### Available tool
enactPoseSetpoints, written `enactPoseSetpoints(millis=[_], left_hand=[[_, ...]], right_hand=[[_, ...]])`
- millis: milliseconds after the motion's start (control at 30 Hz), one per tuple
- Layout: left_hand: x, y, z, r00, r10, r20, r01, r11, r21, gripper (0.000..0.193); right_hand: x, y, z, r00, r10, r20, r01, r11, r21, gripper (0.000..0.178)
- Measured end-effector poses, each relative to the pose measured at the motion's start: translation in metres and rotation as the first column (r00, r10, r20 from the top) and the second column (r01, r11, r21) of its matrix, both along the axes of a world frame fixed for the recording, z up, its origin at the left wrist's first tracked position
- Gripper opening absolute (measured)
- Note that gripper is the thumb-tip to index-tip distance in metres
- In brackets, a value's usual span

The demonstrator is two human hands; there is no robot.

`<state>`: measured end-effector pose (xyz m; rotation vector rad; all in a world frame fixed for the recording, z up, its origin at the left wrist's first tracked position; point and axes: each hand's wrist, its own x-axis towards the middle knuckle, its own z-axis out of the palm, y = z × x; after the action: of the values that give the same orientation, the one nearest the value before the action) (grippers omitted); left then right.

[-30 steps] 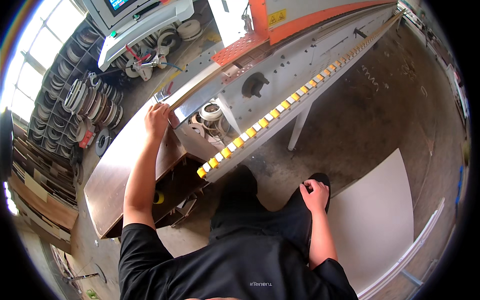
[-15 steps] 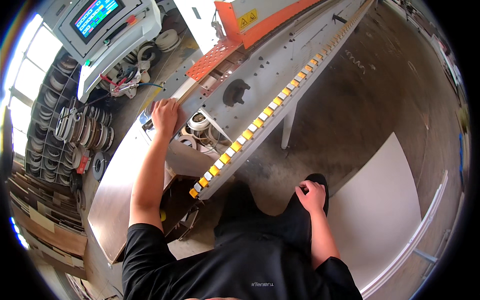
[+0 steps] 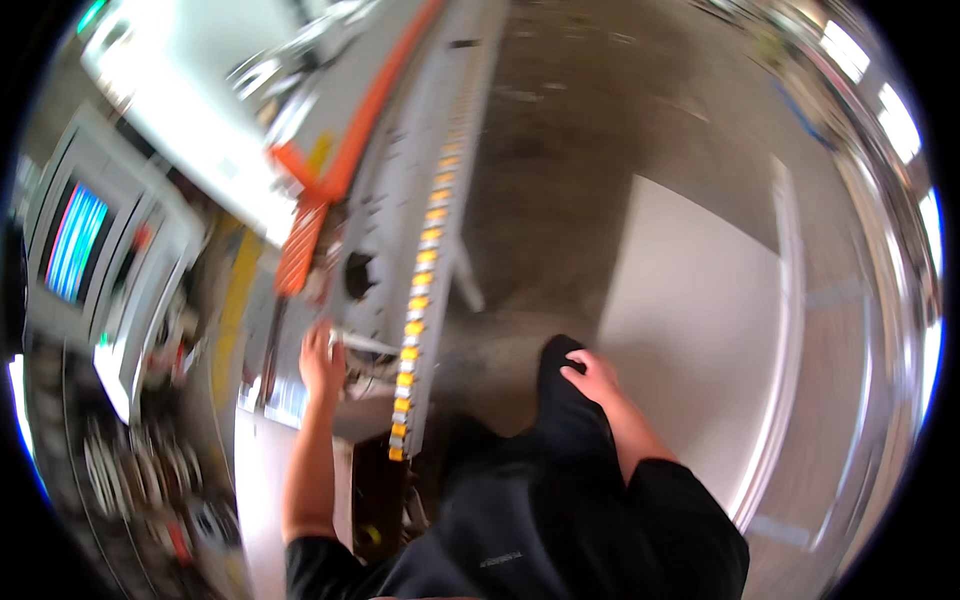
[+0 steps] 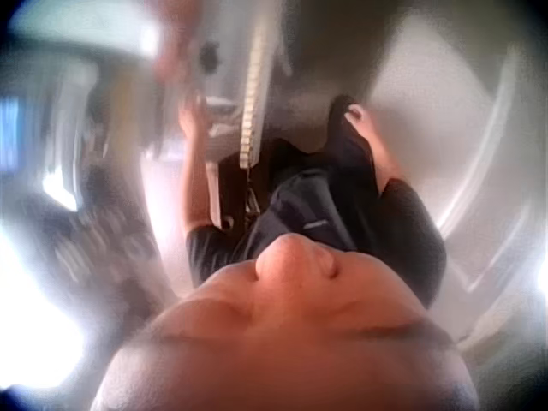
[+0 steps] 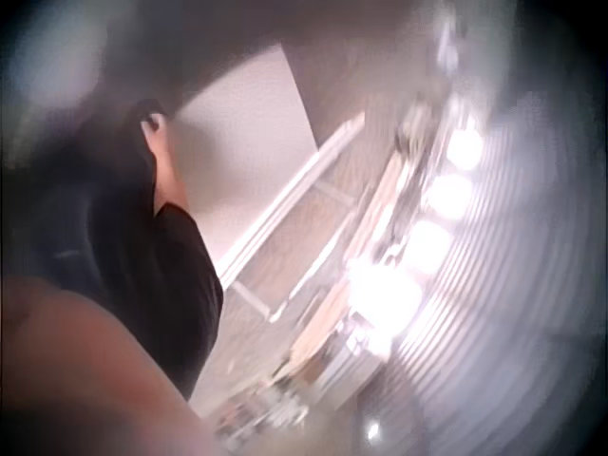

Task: The person repeatedly feeds white plastic strips into an edge banding machine to apply adhesive tape to their edges. They then use yellow tape to secure the applied banding on a wooden board and handle multiple strips in a repetitive sequence.

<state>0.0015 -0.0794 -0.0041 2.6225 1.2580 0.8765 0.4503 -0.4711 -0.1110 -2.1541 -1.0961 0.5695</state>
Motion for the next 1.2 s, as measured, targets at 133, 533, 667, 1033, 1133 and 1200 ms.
enactPoseSetpoints(millis=[133, 533, 667, 1033, 1133, 1200], left_hand=[[0.038, -0.113, 0.022, 0.906, -0.419, 0.064, 0.422, 0.906, -0.034, 0.041], [0.092, -0.152, 0.055, 0.083, -0.784, -0.615, 0.666, 0.503, -0.551, 0.017], [0.077, -0.147, 0.036, 0.067, -0.769, -0.636, 0.735, 0.469, -0.489, 0.029], [0.075, -0.144, 0.013, 0.069, -0.773, -0.631, 0.811, 0.412, -0.416, 0.016], [0.080, -0.153, 0.016, 0.024, -0.715, -0.699, 0.776, 0.454, -0.437, 0.015], [0.082, -0.159, 0.019, -0.006, -0.682, -0.731, 0.736, 0.492, -0.465, 0.016]], right_hand=[[-0.016, -0.086, 0.026, 0.976, -0.151, -0.155, 0.093, 0.940, -0.329, 0.059], [-0.224, -0.304, -0.005, 0.708, -0.704, -0.050, 0.427, 0.483, -0.765, 0.093], [-0.248, -0.284, -0.048, 0.595, -0.802, -0.048, 0.486, 0.407, -0.773, 0.118], [-0.269, -0.278, -0.076, 0.590, -0.792, -0.157, 0.495, 0.508, -0.705, 0.122], [-0.256, -0.290, -0.062, 0.618, -0.757, -0.212, 0.435, 0.554, -0.710, 0.116], [-0.252, -0.312, -0.058, 0.585, -0.766, -0.267, 0.471, 0.589, -0.657, 0.109]])
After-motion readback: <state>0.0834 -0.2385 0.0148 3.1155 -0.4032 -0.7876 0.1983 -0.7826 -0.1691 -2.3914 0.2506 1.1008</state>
